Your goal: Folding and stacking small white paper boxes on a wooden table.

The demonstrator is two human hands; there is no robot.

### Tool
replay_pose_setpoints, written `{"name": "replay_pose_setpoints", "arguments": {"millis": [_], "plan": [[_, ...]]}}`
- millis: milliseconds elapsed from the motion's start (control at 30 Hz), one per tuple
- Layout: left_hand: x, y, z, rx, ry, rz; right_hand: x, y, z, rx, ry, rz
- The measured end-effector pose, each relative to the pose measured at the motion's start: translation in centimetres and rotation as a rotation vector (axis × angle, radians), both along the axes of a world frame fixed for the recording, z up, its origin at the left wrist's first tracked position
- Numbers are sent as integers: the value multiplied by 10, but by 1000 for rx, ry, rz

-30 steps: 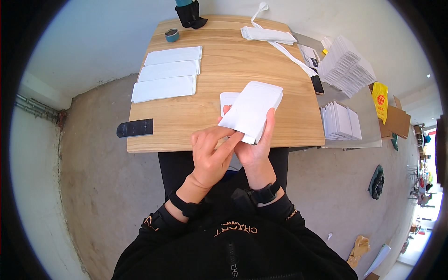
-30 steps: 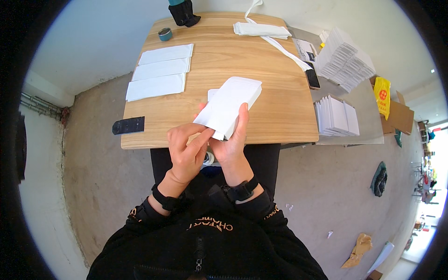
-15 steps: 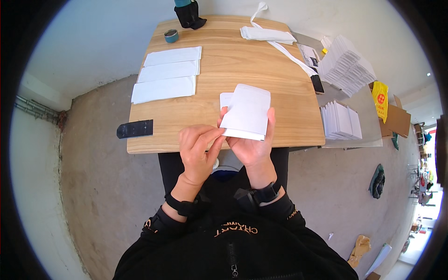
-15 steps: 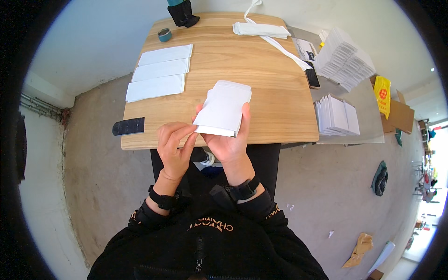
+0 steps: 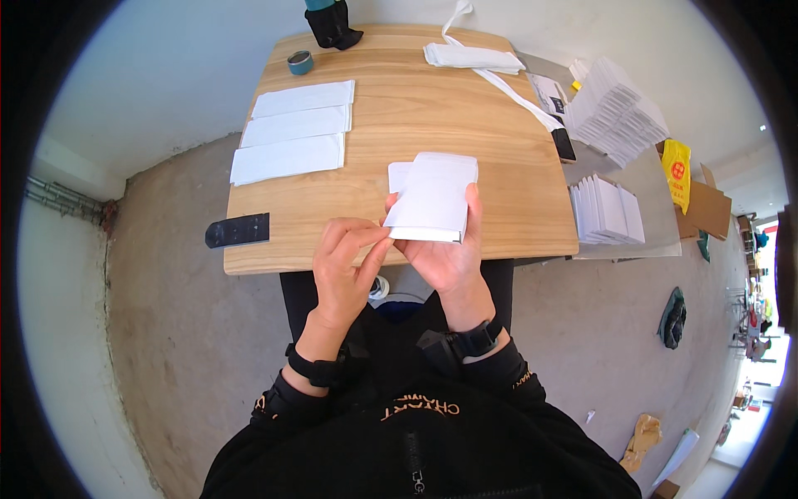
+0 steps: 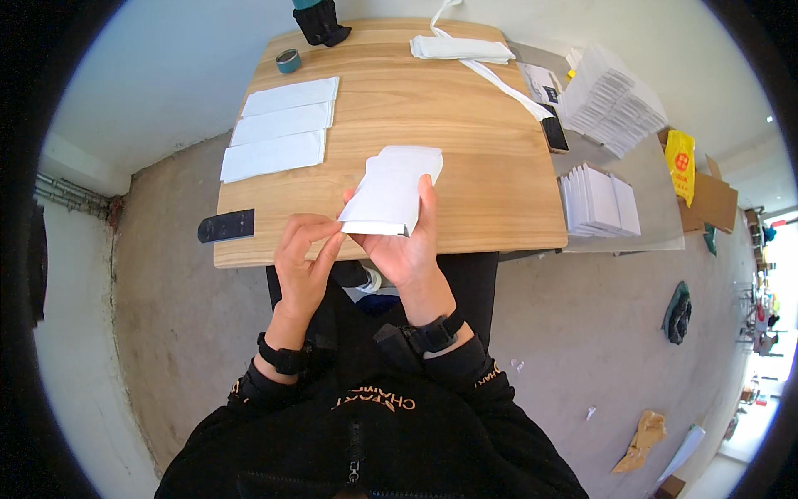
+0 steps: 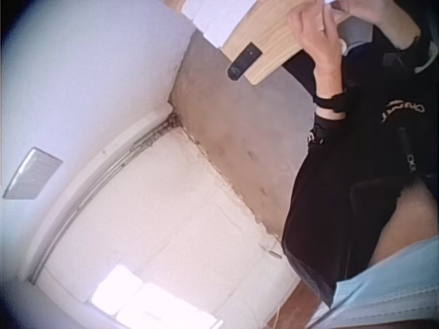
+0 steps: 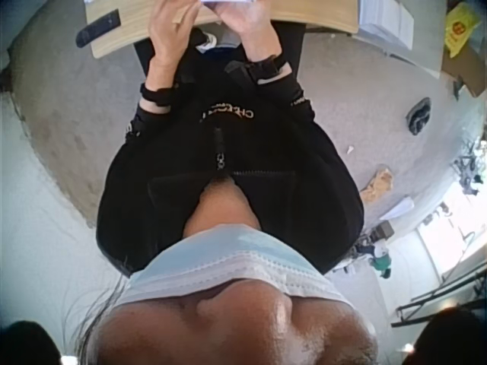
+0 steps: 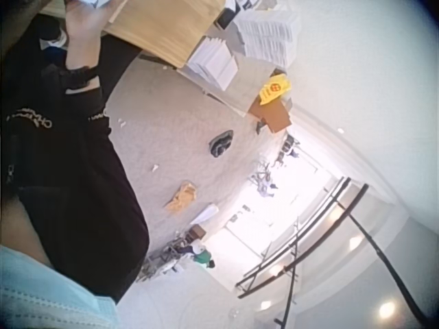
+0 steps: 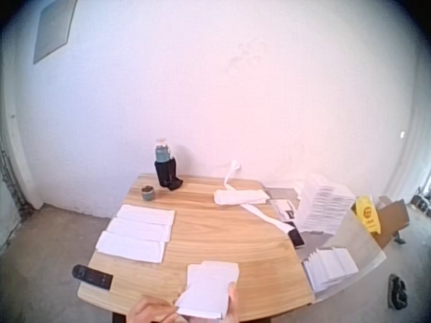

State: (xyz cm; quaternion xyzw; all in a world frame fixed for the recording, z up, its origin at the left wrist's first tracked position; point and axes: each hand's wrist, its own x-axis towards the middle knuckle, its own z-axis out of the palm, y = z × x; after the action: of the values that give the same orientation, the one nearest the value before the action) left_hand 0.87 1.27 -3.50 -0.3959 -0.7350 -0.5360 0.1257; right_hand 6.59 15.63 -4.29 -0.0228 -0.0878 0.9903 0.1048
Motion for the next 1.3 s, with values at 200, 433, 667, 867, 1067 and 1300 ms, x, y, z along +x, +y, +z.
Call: {"name": "replay_pose_setpoints", "arguments": {"millis": [200, 433, 667, 867, 1067, 1300], "plan": [[-6, -5, -18, 13, -405, -59, 1, 6, -8, 91, -48, 101], [2, 5, -6, 116, -321, -143, -2, -22, 1, 37, -146, 112], [1, 4, -11, -67, -42, -77, -6, -21, -6, 76, -296, 97], [8, 12, -3, 1, -47, -141, -5, -23, -2, 68, -271, 82], [8, 15, -10, -73, 6, -178, -9, -23, -18, 138, -418, -62], [7, 22, -22, -251, -230, -274, 34, 63, -7, 925, -474, -436]]}}
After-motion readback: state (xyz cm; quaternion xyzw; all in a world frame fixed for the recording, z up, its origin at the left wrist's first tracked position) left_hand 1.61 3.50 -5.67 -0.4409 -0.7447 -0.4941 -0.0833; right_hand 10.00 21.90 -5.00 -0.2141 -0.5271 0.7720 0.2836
